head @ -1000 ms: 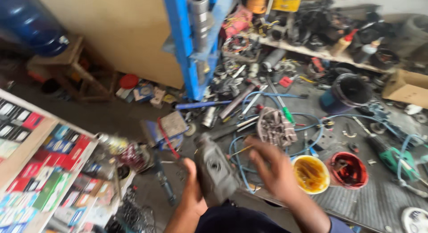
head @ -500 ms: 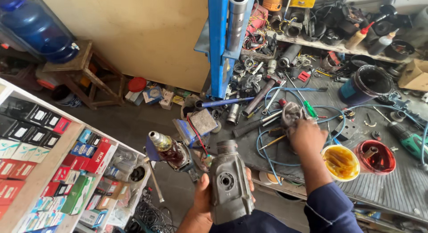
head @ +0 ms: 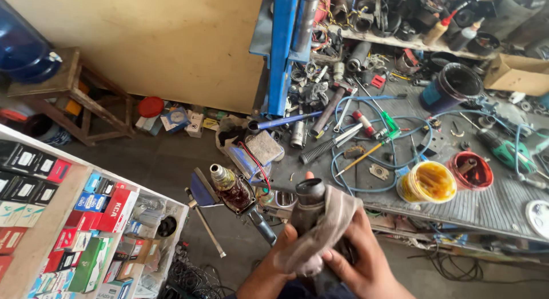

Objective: The person cleans a cylindrical metal part with a cloth, applies a yellowish paste from a container, and then uses a screwdriver to tighten a screw on the part. The person handles the part and tools directly with their hands.

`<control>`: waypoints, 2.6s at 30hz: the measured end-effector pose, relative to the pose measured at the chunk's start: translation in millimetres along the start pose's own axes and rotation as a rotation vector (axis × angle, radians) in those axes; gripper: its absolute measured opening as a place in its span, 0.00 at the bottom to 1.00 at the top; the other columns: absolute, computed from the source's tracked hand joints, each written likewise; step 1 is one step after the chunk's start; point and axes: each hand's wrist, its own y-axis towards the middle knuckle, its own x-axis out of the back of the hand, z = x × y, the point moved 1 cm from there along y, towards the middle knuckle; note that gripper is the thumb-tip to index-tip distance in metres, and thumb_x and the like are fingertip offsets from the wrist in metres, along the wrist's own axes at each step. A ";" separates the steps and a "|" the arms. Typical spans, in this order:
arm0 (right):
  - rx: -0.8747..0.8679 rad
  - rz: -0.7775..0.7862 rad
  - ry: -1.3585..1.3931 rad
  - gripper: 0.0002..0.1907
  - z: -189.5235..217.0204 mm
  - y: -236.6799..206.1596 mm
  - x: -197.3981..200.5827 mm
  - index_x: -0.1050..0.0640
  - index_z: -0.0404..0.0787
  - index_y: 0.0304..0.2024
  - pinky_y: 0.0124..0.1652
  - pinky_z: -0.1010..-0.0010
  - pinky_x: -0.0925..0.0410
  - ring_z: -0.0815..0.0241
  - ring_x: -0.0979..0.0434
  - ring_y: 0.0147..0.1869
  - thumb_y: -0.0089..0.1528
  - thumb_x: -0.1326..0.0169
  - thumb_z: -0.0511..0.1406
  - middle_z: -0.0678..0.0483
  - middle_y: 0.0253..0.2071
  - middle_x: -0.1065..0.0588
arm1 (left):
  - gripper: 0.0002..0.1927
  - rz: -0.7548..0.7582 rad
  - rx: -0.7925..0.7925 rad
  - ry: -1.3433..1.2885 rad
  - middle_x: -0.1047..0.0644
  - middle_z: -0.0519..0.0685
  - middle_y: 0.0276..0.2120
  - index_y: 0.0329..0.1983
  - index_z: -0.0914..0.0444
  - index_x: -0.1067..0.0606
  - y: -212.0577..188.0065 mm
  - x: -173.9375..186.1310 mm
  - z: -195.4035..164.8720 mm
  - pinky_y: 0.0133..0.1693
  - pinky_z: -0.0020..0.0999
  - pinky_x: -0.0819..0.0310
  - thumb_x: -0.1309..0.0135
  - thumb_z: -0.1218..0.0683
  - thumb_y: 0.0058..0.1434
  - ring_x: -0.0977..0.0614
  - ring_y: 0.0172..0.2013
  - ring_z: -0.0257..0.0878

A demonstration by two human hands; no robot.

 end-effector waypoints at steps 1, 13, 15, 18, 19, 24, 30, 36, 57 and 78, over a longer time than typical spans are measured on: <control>-0.126 0.007 0.219 0.41 3.4 4.6 -2.5 0.37 0.37 0.68 0.73 0.57 0.49 0.49 0.43 0.80 0.57 0.33 0.34 0.41 0.73 0.40 | 0.58 0.004 0.034 -0.017 0.28 0.53 0.61 0.80 0.64 0.48 -3.2 -1.1 -1.4 0.39 0.28 0.31 0.42 0.27 0.59 0.26 0.44 0.35; -0.578 -0.174 0.676 0.39 5.0 -2.4 -51.2 0.44 0.32 0.72 0.65 0.64 0.44 0.57 0.37 0.70 0.65 0.41 0.37 0.47 0.67 0.34 | 0.65 0.021 -0.074 0.520 0.35 0.50 0.72 0.84 0.65 0.60 -24.1 -10.5 -36.2 0.70 0.39 0.37 0.35 0.33 0.60 0.30 0.68 0.39; -0.726 -0.284 0.802 0.29 -0.2 3.5 -46.1 0.32 0.21 0.67 0.60 0.60 0.36 0.53 0.29 0.61 0.70 0.44 0.37 0.42 0.57 0.26 | 0.67 0.007 -0.038 0.649 0.34 0.49 0.70 0.82 0.59 0.70 -29.5 -12.4 -39.8 0.66 0.37 0.37 0.35 0.36 0.60 0.29 0.63 0.38; -0.720 -0.174 0.926 0.30 10.3 18.1 -28.7 0.30 0.31 0.64 0.57 0.65 0.31 0.60 0.23 0.58 0.60 0.41 0.35 0.49 0.55 0.21 | 0.69 -0.075 -0.068 0.900 0.31 0.52 0.67 0.76 0.57 0.83 -31.4 -17.4 -48.5 0.66 0.37 0.36 0.37 0.38 0.62 0.26 0.62 0.41; -0.727 -0.158 0.830 0.33 15.8 23.2 -25.2 0.30 0.34 0.64 0.55 0.65 0.30 0.61 0.23 0.56 0.57 0.39 0.33 0.50 0.54 0.21 | 0.69 -0.110 -0.089 0.981 0.30 0.54 0.67 0.73 0.57 0.86 -30.3 -20.1 -50.1 0.67 0.37 0.35 0.38 0.39 0.63 0.25 0.63 0.43; -0.648 -0.295 0.629 0.37 36.1 36.1 -33.1 0.27 0.34 0.60 0.53 0.66 0.29 0.62 0.23 0.53 0.48 0.31 0.31 0.52 0.51 0.21 | 0.75 -0.040 -0.403 1.663 0.30 0.64 0.68 0.78 0.64 0.76 -31.7 -39.8 -46.2 0.66 0.48 0.33 0.28 0.40 0.54 0.26 0.65 0.59; -0.081 0.263 0.556 0.25 32.4 34.5 11.7 0.18 0.37 0.49 0.57 0.67 0.28 0.61 0.18 0.54 0.50 0.25 0.32 0.53 0.47 0.18 | 0.78 0.116 -0.178 1.572 0.32 0.68 0.69 0.80 0.68 0.76 -49.0 -34.9 -45.3 0.67 0.53 0.34 0.28 0.39 0.50 0.28 0.67 0.66; -0.457 -0.256 0.557 0.32 34.1 52.4 -24.8 0.24 0.36 0.55 0.58 0.64 0.32 0.60 0.23 0.55 0.47 0.30 0.33 0.52 0.50 0.21 | 0.78 -0.081 -0.449 1.875 0.28 0.64 0.65 0.78 0.62 0.75 -19.6 -11.3 -33.3 0.66 0.55 0.39 0.25 0.41 0.47 0.27 0.63 0.64; 0.128 0.094 0.291 0.13 54.9 23.4 58.9 0.19 0.43 0.50 0.69 0.39 0.48 0.31 0.39 0.75 0.69 0.42 0.43 0.35 0.72 0.39 | 0.79 0.207 -0.523 1.790 0.26 0.59 0.60 0.79 0.58 0.78 -32.0 -33.3 -58.4 0.62 0.51 0.31 0.24 0.46 0.48 0.25 0.59 0.58; -0.079 -0.241 -0.138 0.21 1.8 8.0 -22.0 0.24 0.33 0.54 0.69 0.46 0.48 0.34 0.43 0.76 0.57 0.43 0.29 0.36 0.69 0.38 | 0.72 0.008 0.019 1.999 0.23 0.58 0.51 0.82 0.52 0.67 -6.2 -56.3 -81.7 0.53 0.48 0.30 0.29 0.40 0.47 0.22 0.48 0.54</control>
